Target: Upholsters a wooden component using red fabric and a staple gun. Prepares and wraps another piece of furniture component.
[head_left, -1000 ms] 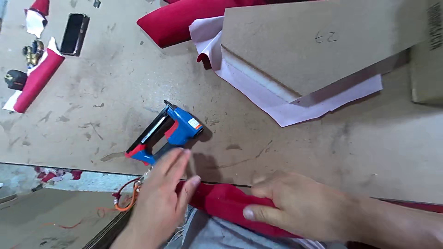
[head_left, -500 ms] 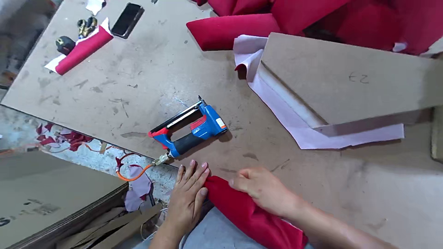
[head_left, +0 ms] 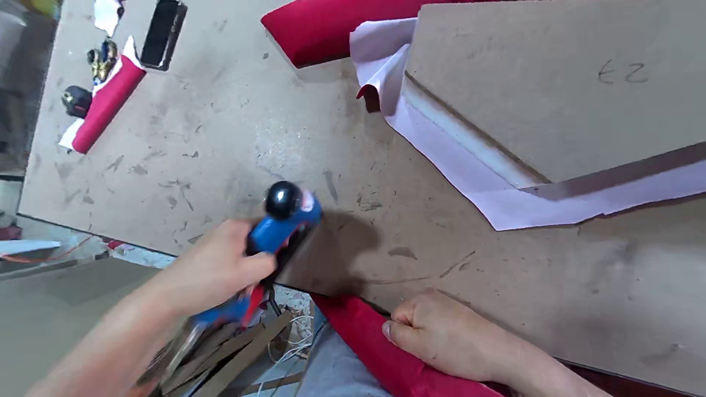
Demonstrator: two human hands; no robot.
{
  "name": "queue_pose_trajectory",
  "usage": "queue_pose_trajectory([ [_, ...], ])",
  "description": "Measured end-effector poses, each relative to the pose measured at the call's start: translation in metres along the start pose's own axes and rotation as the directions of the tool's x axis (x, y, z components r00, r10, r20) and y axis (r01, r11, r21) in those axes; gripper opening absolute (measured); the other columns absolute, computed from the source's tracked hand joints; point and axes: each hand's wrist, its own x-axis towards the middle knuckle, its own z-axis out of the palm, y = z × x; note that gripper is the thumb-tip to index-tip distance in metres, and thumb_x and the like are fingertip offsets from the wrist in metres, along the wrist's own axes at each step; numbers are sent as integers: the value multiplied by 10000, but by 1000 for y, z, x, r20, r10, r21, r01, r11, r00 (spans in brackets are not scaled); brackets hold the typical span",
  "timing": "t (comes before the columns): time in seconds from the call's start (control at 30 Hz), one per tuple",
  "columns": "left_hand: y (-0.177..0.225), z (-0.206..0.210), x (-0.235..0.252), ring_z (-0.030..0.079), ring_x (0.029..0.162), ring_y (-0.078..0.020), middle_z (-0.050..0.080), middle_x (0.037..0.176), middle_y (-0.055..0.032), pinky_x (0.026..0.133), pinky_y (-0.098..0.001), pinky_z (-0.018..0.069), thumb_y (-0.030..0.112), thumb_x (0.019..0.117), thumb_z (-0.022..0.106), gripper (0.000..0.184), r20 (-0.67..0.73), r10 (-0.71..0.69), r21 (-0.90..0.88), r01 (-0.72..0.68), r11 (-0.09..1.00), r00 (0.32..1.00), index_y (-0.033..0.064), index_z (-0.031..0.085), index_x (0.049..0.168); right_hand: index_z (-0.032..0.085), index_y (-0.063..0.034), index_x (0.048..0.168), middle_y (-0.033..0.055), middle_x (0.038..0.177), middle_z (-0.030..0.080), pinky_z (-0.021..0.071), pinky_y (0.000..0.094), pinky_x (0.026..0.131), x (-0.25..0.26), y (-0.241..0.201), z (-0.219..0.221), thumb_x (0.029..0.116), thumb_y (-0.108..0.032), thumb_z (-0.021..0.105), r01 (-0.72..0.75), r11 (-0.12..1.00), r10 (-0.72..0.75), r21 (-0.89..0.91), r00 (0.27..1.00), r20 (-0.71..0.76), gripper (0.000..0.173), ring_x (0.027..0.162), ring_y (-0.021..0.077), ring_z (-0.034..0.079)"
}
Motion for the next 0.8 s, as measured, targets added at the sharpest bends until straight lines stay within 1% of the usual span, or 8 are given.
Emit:
queue_pose_trajectory([
  [0.07, -16, -10, -20, 661, 485, -227, 657, 648, -108, 463, -395, 598, 474, 891, 635, 376, 349, -84, -319, 202, 926, 934, 106, 659, 966, 568, -146, 702, 19, 634, 504, 405, 450, 571, 0, -1, 0, 1034, -470, 442, 2, 1000, -2, 1, 1000, 8, 481, 625, 188, 537],
  [0.1, -23, -8, -26, 662, 497, -210, 659, 661, -88, 477, -382, 603, 558, 901, 646, 442, 461, -79, -340, 259, 904, 884, 125, 660, 986, 564, -145, 698, 19, 628, 502, 405, 453, 565, 0, 0, 0, 1031, -465, 445, 8, 1000, -8, 8, 1000, 5, 477, 619, 190, 537],
  [0.17, -30, 3, -29, 659, 508, -184, 667, 675, -56, 482, -369, 598, 605, 916, 629, 478, 555, -48, -312, 261, 914, 831, 148, 694, 1037, 557, -143, 693, 22, 621, 495, 402, 453, 559, 1, 2, 1, 1032, -454, 443, 17, 1000, -17, 22, 1000, 2, 474, 611, 192, 533],
  [0.27, -31, 14, -26, 662, 517, -198, 673, 705, -82, 486, -384, 604, 556, 941, 599, 458, 598, -57, -330, 311, 891, 799, 139, 707, 1097, 556, -145, 709, 20, 635, 492, 403, 447, 567, 1, 1, 0, 1042, -451, 429, 2, 1000, -3, 16, 1000, 25, 470, 621, 192, 529],
  [0.4, -10, 18, -25, 659, 519, -180, 664, 679, -55, 489, -363, 593, 516, 947, 576, 371, 668, -37, -284, 300, 911, 743, 161, 682, 980, 554, -143, 714, 19, 641, 488, 394, 436, 561, -1, -1, 1, 1042, -423, 431, -2, 1000, 2, 12, 1000, 13, 449, 620, 186, 523],
  [0.53, 7, 25, -30, 662, 538, -183, 677, 717, -59, 504, -375, 597, 509, 969, 580, 384, 710, 36, -309, 265, 913, 703, 144, 695, 989, 595, -131, 743, 39, 676, 536, 421, 466, 588, 0, -2, 1, 1030, -399, 440, 10, 1000, -10, -9, 1000, 1, 422, 668, 209, 565],
  [0.7, 24, 27, -35, 682, 565, -204, 700, 750, -83, 513, -396, 609, 482, 986, 588, 378, 723, 108, -327, 200, 924, 682, 122, 702, 1009, 648, -127, 803, 52, 698, 567, 455, 490, 612, 1, -4, -1, 1039, -437, 472, -16, 1000, 16, 13, 1000, 21, 429, 686, 227, 587],
  [0.8, 34, 24, -36, 681, 560, -198, 695, 734, -68, 514, -395, 611, 494, 978, 586, 383, 717, 73, -289, 200, 936, 693, 130, 703, 999, 642, -121, 812, 52, 719, 573, 464, 484, 628, 0, -1, 0, 1041, -429, 463, -18, 999, 18, 34, 1000, -21, 423, 708, 223, 592],
])
